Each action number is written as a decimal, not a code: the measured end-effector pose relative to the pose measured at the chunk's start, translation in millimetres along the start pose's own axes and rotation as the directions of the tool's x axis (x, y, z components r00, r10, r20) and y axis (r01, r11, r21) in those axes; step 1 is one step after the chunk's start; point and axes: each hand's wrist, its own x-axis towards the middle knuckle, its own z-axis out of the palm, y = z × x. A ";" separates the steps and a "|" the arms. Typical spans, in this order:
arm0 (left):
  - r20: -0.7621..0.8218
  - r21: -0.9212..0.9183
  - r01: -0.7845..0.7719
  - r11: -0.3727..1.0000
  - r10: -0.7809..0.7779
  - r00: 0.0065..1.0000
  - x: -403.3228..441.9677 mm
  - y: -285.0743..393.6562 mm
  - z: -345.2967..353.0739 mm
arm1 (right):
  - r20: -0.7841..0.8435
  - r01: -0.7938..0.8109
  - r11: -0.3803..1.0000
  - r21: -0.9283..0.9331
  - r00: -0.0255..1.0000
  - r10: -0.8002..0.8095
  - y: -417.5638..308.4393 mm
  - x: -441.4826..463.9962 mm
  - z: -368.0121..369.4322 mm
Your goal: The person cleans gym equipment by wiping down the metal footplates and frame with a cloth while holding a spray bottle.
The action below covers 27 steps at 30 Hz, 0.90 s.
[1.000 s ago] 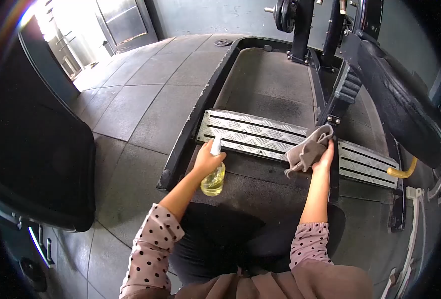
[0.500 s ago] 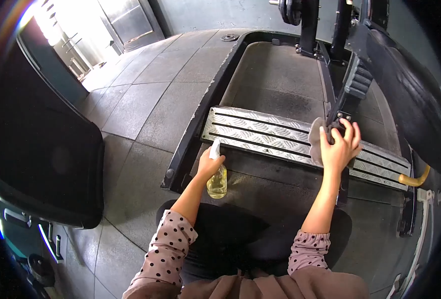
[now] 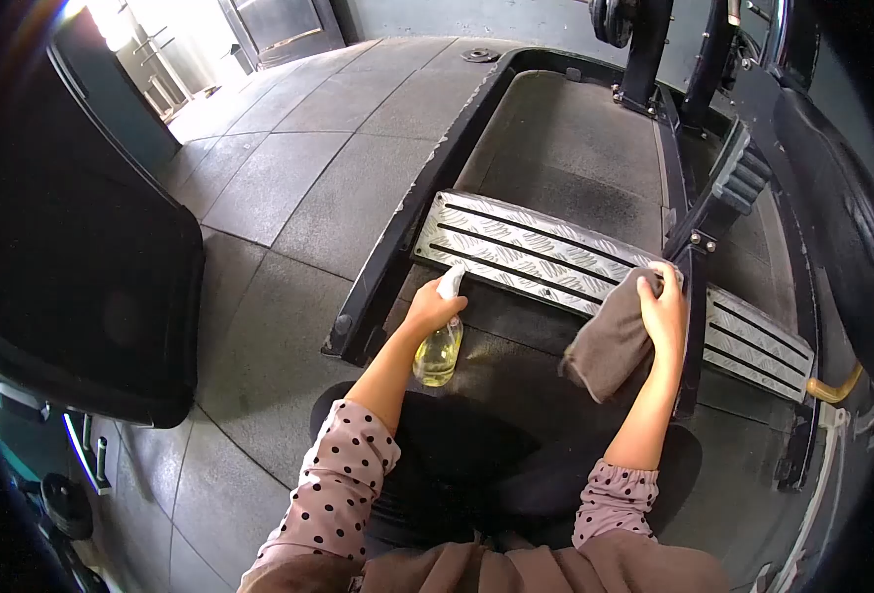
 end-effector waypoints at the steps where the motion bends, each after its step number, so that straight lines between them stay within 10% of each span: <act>1: 0.027 -0.051 0.015 0.999 -0.013 1.000 -4.2 6.8 -1.6 | 0.045 -0.043 0.999 0.008 0.998 0.043 -5.3 -3.6 -1.9; 11: -0.097 -0.066 -0.120 0.991 0.113 0.989 8.6 5.3 -3.6 | 0.280 -0.135 0.940 -0.314 0.933 0.227 9.2 0.4 -3.5; 17: -0.412 -0.098 -0.315 0.944 0.249 0.877 11.4 29.2 -33.9 | -0.225 0.062 0.992 -0.110 0.971 -0.086 13.2 8.0 -10.9; 19: -0.453 -0.069 -0.324 0.944 0.260 0.853 -0.6 49.0 -55.0 | -0.550 0.224 0.960 -0.171 0.786 -0.281 -11.1 9.5 -30.3; 21: -0.501 0.002 -0.270 0.963 0.235 0.833 -10.0 63.0 -69.4 | -0.719 0.188 0.980 0.070 0.690 -0.081 -48.9 4.2 -40.7; 25: -0.517 -0.036 -0.252 0.967 0.198 0.833 -13.2 65.1 -82.5 | -0.555 0.458 0.889 0.016 0.743 -0.372 -89.9 5.0 28.6; 27: -0.511 -0.051 -0.244 0.968 0.184 0.839 -14.6 63.3 -86.8 | -0.175 0.250 0.967 0.050 0.955 -0.238 -93.8 -4.6 88.2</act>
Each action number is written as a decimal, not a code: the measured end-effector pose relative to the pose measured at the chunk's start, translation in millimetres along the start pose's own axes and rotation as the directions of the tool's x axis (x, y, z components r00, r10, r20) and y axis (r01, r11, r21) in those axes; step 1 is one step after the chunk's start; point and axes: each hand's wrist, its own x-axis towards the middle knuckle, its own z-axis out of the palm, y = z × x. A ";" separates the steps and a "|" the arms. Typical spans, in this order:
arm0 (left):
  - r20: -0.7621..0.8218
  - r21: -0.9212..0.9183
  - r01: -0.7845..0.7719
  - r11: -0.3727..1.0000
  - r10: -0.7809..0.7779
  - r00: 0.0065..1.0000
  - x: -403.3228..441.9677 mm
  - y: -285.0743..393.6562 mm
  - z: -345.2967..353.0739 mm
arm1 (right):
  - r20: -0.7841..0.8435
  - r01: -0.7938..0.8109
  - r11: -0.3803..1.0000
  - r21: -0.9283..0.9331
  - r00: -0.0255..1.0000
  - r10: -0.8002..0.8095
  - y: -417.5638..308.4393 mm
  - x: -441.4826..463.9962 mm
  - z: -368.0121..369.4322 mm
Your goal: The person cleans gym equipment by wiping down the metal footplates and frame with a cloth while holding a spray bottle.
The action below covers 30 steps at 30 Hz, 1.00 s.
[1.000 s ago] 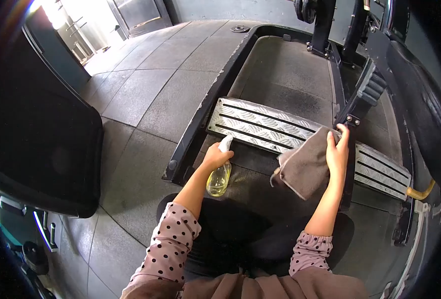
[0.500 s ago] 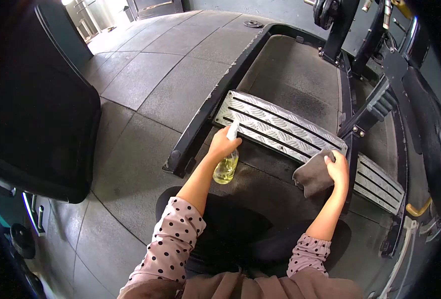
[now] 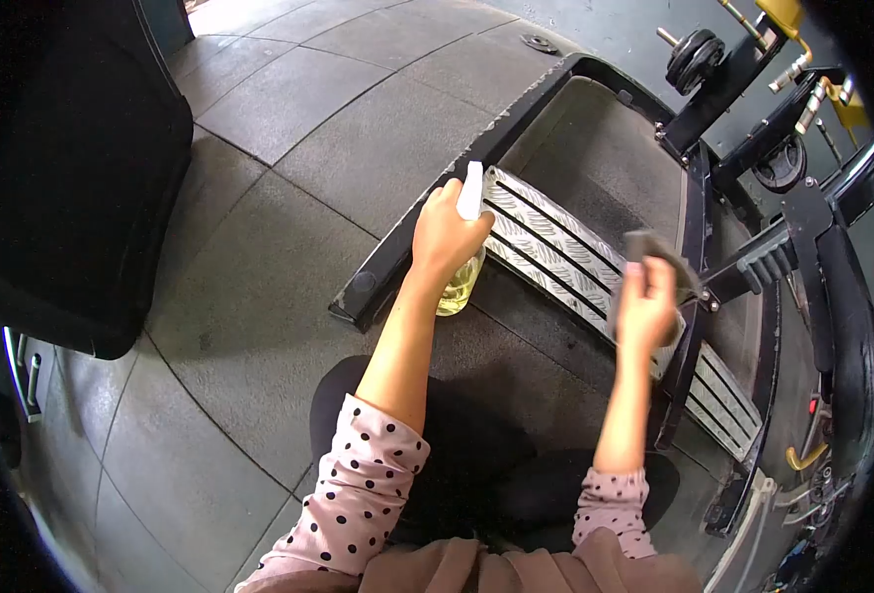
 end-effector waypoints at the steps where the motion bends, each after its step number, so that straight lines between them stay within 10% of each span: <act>1: 0.004 -0.017 0.007 1.000 -0.007 1.000 0.8 -3.2 -0.9 | 0.075 0.126 0.992 0.031 0.989 -0.128 -0.6 -9.7 30.5; 4: -0.080 -0.019 -0.036 0.999 0.035 0.996 1.0 -1.3 -11.6 | 0.369 0.432 0.899 -0.071 0.849 -0.378 54.5 -44.4 106.7; 11: -0.196 0.068 -0.099 0.993 0.111 0.974 -2.2 21.7 -38.0 | 0.417 0.635 0.771 -0.057 0.717 -0.559 31.3 -36.4 157.6; 30: -0.138 -0.092 -0.125 0.988 0.112 0.984 -5.8 17.9 -12.9 | 0.479 0.715 0.699 0.010 0.610 -0.631 26.8 -32.5 167.1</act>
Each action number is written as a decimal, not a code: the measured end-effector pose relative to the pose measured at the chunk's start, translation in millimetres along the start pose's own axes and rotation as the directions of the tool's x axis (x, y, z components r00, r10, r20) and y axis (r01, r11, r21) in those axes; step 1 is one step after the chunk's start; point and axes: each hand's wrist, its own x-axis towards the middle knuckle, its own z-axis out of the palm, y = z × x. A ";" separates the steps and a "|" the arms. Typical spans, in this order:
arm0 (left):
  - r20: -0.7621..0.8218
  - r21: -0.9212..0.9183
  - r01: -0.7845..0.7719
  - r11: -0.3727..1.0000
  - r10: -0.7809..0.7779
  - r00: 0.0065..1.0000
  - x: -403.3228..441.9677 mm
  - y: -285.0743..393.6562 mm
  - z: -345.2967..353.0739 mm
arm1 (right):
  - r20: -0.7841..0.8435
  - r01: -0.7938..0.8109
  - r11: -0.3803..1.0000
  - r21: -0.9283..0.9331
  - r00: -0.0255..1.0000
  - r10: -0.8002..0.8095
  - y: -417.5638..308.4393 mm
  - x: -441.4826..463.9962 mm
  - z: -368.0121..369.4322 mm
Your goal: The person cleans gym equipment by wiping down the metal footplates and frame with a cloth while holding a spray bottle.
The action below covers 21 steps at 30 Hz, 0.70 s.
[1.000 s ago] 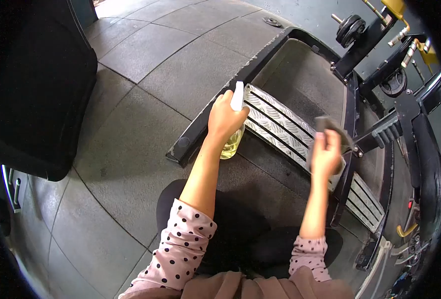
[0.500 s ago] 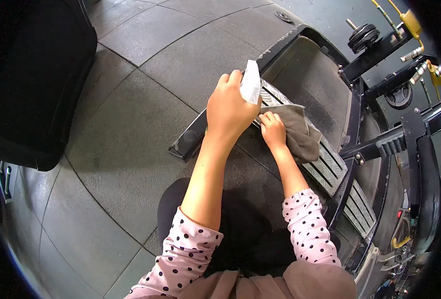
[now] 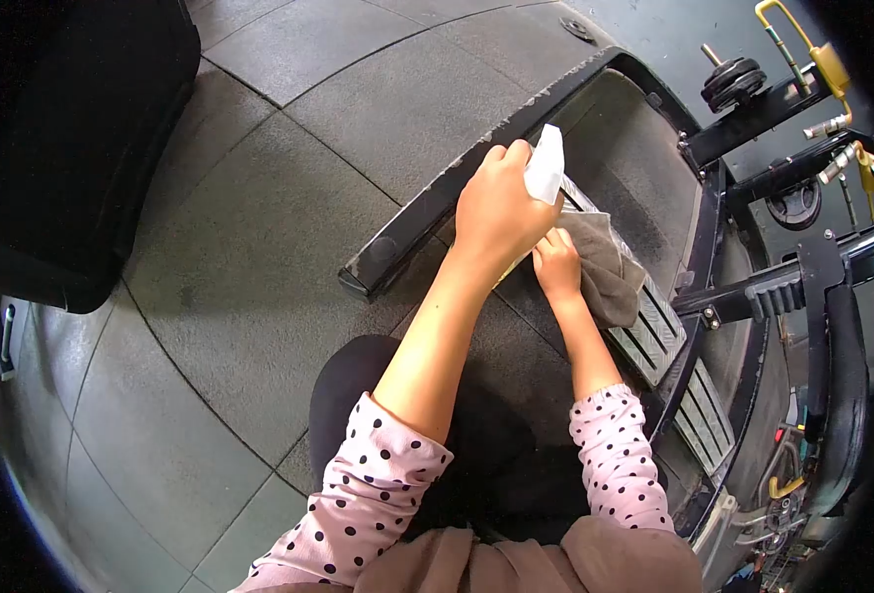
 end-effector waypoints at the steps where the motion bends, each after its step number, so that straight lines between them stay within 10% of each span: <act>1: 0.005 -0.001 -0.002 1.000 0.002 1.000 -0.5 -0.8 0.7 | -0.003 -0.006 1.000 0.003 1.000 0.006 -0.8 6.4 3.3; 21: 0.065 -0.007 0.000 1.000 0.000 0.998 -0.6 -11.9 11.0 | 0.022 0.073 0.996 -0.055 0.997 -0.072 2.9 -3.8 -1.1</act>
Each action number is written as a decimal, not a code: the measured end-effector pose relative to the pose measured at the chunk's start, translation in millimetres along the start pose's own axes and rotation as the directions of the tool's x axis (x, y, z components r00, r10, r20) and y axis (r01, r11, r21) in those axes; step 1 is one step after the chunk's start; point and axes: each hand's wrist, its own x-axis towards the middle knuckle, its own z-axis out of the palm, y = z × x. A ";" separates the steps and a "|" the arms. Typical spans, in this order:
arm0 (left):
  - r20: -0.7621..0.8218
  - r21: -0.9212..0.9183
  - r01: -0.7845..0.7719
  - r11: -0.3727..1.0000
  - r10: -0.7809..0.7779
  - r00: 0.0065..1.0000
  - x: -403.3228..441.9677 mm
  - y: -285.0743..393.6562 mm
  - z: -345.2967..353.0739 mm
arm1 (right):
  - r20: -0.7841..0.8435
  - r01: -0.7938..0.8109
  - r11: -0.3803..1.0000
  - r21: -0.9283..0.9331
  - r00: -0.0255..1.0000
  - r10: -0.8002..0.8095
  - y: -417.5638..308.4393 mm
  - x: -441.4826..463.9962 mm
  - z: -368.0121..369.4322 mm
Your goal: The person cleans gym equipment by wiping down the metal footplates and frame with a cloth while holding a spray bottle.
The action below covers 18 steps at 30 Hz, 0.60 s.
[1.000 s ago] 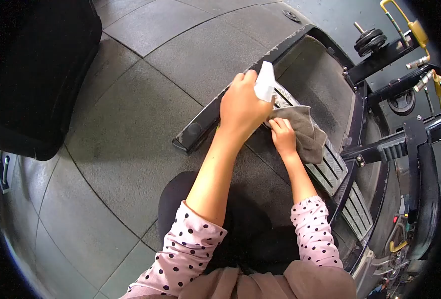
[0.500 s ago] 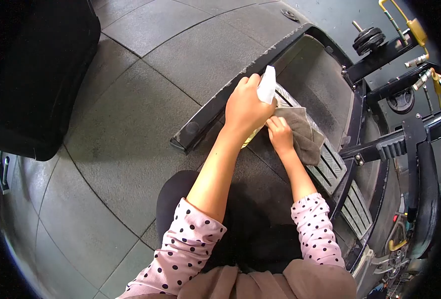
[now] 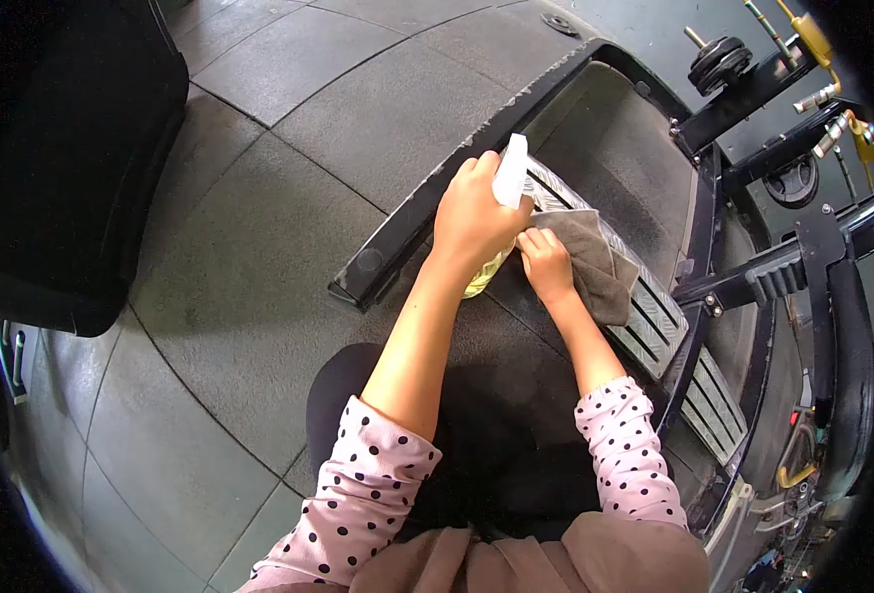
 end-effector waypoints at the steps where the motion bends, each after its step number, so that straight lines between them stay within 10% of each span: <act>1: 0.002 0.010 0.005 1.000 -0.005 1.000 0.4 0.1 -1.1 | -0.006 0.009 1.000 0.002 1.000 -0.009 0.5 -4.3 -2.0; 18: 0.012 0.022 0.009 1.000 -0.010 1.000 -0.5 0.4 -2.7 | -0.002 0.070 0.994 -0.086 0.998 -0.071 4.1 -0.5 3.5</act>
